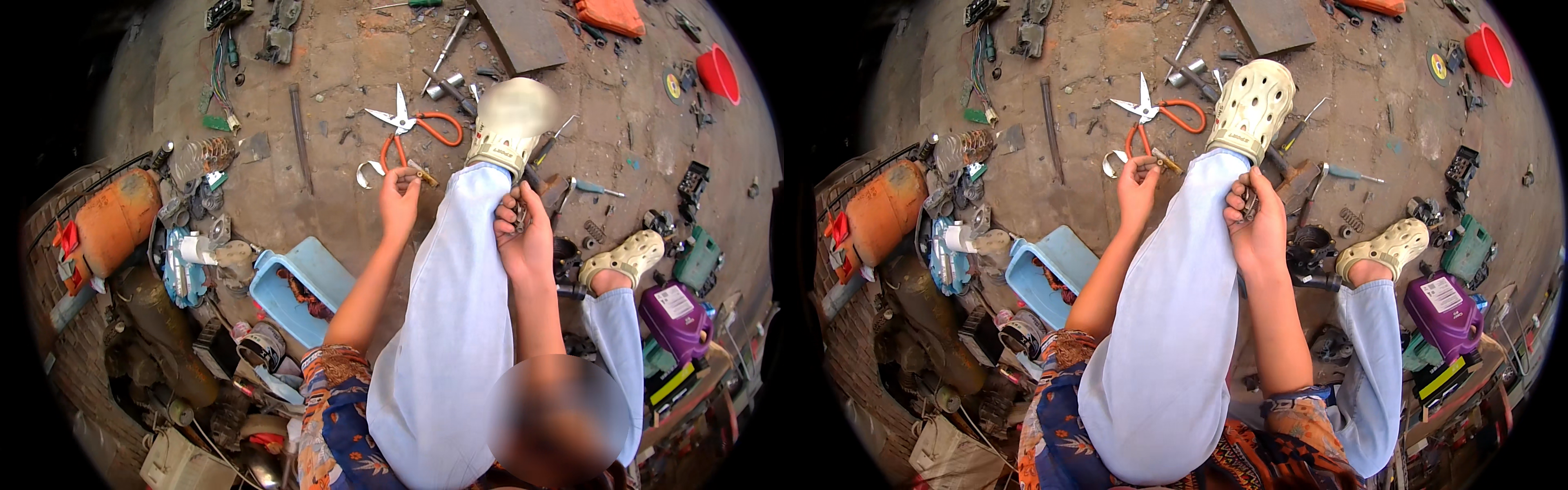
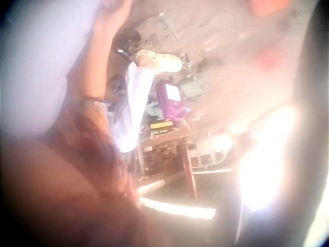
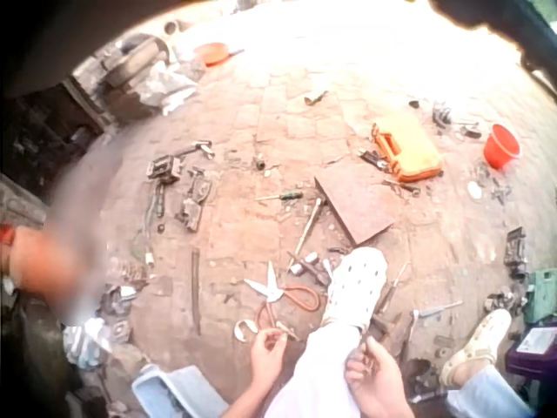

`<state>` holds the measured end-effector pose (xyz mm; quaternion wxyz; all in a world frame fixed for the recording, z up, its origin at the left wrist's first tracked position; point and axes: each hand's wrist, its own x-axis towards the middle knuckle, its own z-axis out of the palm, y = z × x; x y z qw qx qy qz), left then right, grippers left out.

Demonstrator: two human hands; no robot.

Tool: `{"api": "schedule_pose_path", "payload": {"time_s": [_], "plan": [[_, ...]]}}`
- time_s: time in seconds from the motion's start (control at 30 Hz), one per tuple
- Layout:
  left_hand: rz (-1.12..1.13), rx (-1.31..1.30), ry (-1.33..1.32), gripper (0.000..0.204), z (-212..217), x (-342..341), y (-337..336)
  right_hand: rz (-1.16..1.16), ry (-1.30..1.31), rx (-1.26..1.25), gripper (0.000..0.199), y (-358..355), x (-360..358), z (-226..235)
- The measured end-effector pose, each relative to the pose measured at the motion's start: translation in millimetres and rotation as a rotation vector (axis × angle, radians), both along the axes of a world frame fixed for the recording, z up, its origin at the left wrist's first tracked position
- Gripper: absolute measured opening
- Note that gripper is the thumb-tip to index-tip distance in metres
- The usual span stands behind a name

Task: The person sits on a low stool and assembles small mechanical parts, including springs and metal components, using hands and a screwdriver. The person picks up parts from the floor, fits them together, and places the assembled unit down.

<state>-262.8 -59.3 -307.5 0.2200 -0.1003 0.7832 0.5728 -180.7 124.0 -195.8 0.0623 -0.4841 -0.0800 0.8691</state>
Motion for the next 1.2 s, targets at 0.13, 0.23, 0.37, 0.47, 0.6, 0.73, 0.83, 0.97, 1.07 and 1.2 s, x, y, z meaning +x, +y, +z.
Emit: {"api": "schedule_pose_path", "payload": {"time_s": [0.13,0.23,0.37,0.47,0.6,0.73,0.83,0.97,1.07,1.2], "plan": [[-0.053,-0.149,0.190,0.020,-9.6,-11.0,-20.4,0.096,0.050,0.115,0.020,7.1,-32.2,-6.8],[-0.023,-0.265,0.279,0.023,-7.0,-25.7,-28.7,0.157,0.096,0.207,0.021,13.7,-58.2,-15.4],[-0.058,-0.574,0.493,0.034,-16.8,-51.7,-55.8,0.257,0.078,0.318,0.021,5.8,-77.6,-44.1],[-0.038,-0.850,0.651,0.044,-26.2,-77.5,-85.1,0.295,0.060,0.372,0.021,0.8,-80.6,-45.6],[0.206,-1.155,0.420,0.043,-42.0,-110.3,-131.9,0.236,0.056,0.356,0.021,2.1,-76.5,-47.0],[0.096,-1.062,0.359,0.037,-53.3,-115.7,-164.5,0.216,0.045,0.386,0.021,-3.6,-78.2,-44.2],[0.042,-1.231,0.381,0.034,-48.5,-112.4,-150.9,0.204,0.038,0.400,0.021,-0.3,-77.9,-44.2],[0.048,-1.258,0.323,0.033,-44.4,-103.8,-156.2,0.183,0.049,0.400,0.022,-6.5,-78.4,-44.4],[0.114,-1.221,0.236,0.031,-37.8,-93.0,-158.7,0.170,0.058,0.399,0.021,-12.7,-79.7,-44.4],[0.161,-1.138,0.371,0.028,-32.0,-65.8,-136.9,0.116,0.147,0.348,0.020,-10.2,-71.5,-47.5]]}}
